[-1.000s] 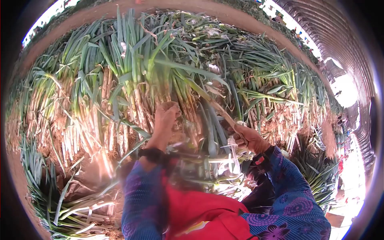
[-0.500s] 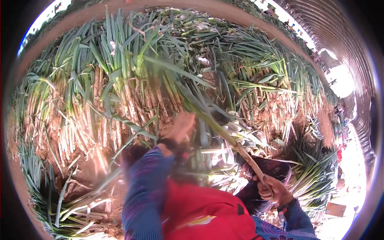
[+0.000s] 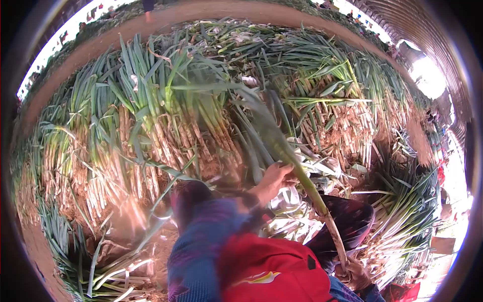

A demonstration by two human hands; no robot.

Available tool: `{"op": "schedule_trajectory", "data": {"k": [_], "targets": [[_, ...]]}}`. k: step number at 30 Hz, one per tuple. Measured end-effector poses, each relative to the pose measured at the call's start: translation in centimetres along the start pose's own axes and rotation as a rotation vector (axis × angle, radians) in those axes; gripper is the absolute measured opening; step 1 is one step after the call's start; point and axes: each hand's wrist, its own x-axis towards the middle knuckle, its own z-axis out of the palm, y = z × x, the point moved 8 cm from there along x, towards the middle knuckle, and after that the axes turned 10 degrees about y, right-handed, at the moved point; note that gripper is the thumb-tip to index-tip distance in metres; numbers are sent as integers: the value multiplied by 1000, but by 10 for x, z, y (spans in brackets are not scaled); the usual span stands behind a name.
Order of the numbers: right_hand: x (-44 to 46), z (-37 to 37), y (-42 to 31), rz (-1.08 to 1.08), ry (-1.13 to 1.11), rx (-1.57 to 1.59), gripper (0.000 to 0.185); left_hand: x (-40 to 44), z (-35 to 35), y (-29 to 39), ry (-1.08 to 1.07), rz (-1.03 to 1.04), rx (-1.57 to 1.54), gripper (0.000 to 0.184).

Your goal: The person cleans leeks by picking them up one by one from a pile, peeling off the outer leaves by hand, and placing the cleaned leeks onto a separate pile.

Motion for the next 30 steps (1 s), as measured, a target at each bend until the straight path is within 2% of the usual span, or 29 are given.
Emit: {"op": "schedule_trajectory", "data": {"k": [3, 4, 6, 9, 10, 11, 13, 15, 17, 18, 19, 21, 23, 24, 26, 30], "targets": [[14, -13, 13, -2, -121, -21, 48, -2, 26, 33, -53, 105, -24, 33], [28, -21, 17, -7, -174, -13, 40, -9, 33, 49, -71, 136, -19, 34], [39, -9, -2, -240, -170, -366, 35, -22, 45, 84, -111, 204, -11, 35], [76, 19, -32, -376, -216, -651, 35, -26, 34, 132, -156, 394, -147, 42], [92, 30, -43, -435, -248, -725, 37, -36, 29, 152, -114, 447, -167, 41], [102, 50, -57, -592, -301, -850, 37, -46, 20, 174, -73, 504, -186, 40], [138, 69, -69, -213, -159, -537, 35, -44, -26, 202, 124, 540, -244, 52], [158, 112, -90, -297, -259, -509, 34, -67, -64, 231, 260, 607, -251, 50], [179, 141, -103, -391, -244, -715, 37, -93, -95, 252, 359, 716, -122, 49], [201, 145, -99, -391, -234, -723, 39, -107, -103, 256, 412, 724, -70, 44], [210, 159, -103, -532, -240, -888, 41, -113, -113, 257, 439, 744, -44, 41], [230, 179, -96, -489, -317, -916, 47, -120, -133, 260, 493, 785, 6, 37], [255, 195, -89, -572, -340, -1038, 52, -123, -144, 259, 504, 788, 63, 32], [260, 207, -85, -488, -338, -996, 56, -127, -144, 258, 494, 780, 79, 32], [272, 237, -93, -642, -288, -1143, 57, -130, -139, 254, 446, 763, 123, 32], [246, 311, -129, -870, -353, -804, 50, -121, -145, 239, 470, 693, 158, 33]]}}
